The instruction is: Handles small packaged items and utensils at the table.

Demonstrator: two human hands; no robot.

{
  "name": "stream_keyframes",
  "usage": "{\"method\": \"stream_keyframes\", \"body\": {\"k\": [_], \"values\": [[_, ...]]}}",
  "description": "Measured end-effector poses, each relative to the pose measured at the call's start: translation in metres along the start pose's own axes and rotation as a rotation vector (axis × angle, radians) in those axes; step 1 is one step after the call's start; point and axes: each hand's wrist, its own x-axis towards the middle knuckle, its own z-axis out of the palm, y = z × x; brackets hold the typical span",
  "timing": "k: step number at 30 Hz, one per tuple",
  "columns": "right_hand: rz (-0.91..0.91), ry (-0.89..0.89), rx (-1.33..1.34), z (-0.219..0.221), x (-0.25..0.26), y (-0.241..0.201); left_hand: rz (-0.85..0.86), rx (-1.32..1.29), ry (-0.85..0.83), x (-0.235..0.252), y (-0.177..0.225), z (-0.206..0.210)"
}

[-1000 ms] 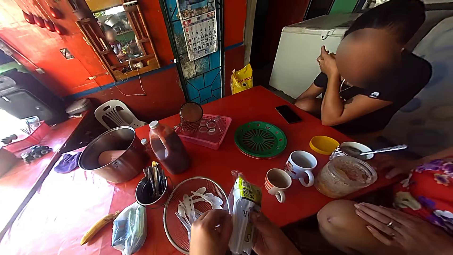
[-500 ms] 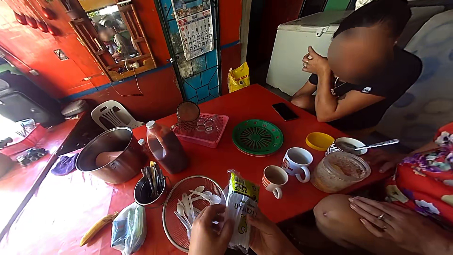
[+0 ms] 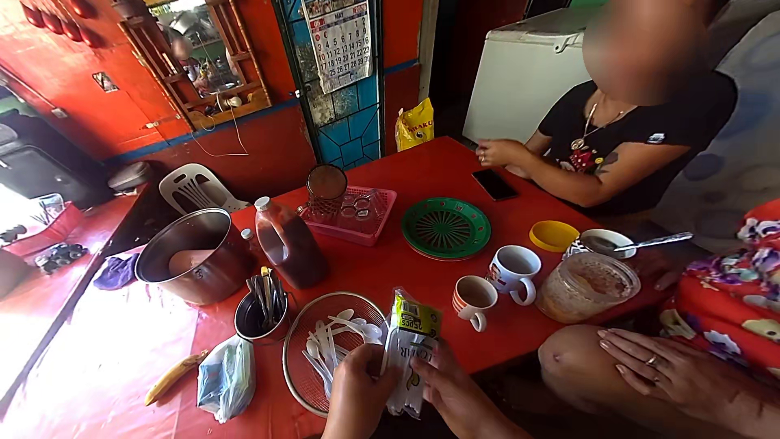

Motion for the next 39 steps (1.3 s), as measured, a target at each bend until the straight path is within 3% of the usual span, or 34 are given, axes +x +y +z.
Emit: {"method": "stream_keyframes", "body": {"k": [2, 4, 6, 9, 15, 22, 27, 36, 39], "values": [[-0.046, 0.235, -0.174, 0.0, 0.003, 0.008, -0.042, 0.033, 0.027, 0.006, -0.008, 0.008], [-0.146, 0.32, -0.372, -0.012, 0.009, 0.02, -0.095, 0.092, 0.046, 0.015, -0.02, 0.02], [-0.194, 0.272, -0.618, -0.026, 0.014, 0.026, -0.109, 0.148, 0.056, 0.023, -0.029, 0.035], [-0.115, 0.15, -0.832, -0.033, 0.023, 0.022, -0.086, 0.224, 0.013, 0.032, -0.03, 0.053], [0.135, 0.114, -0.893, -0.044, 0.039, 0.022, -0.103, 0.312, -0.097, 0.052, -0.034, 0.063], [0.231, 0.046, -0.986, -0.046, 0.046, 0.03, -0.167, 0.301, -0.179, 0.063, -0.044, 0.062], [0.202, 0.025, -0.949, -0.04, 0.05, 0.033, -0.17, 0.303, -0.225, 0.07, -0.043, 0.06], [0.142, 0.049, -0.809, -0.039, 0.041, 0.027, -0.157, 0.35, -0.488, 0.084, -0.035, 0.056], [0.145, 0.106, -0.669, -0.041, 0.038, 0.029, -0.131, 0.396, -0.503, 0.085, -0.031, 0.063]]}}
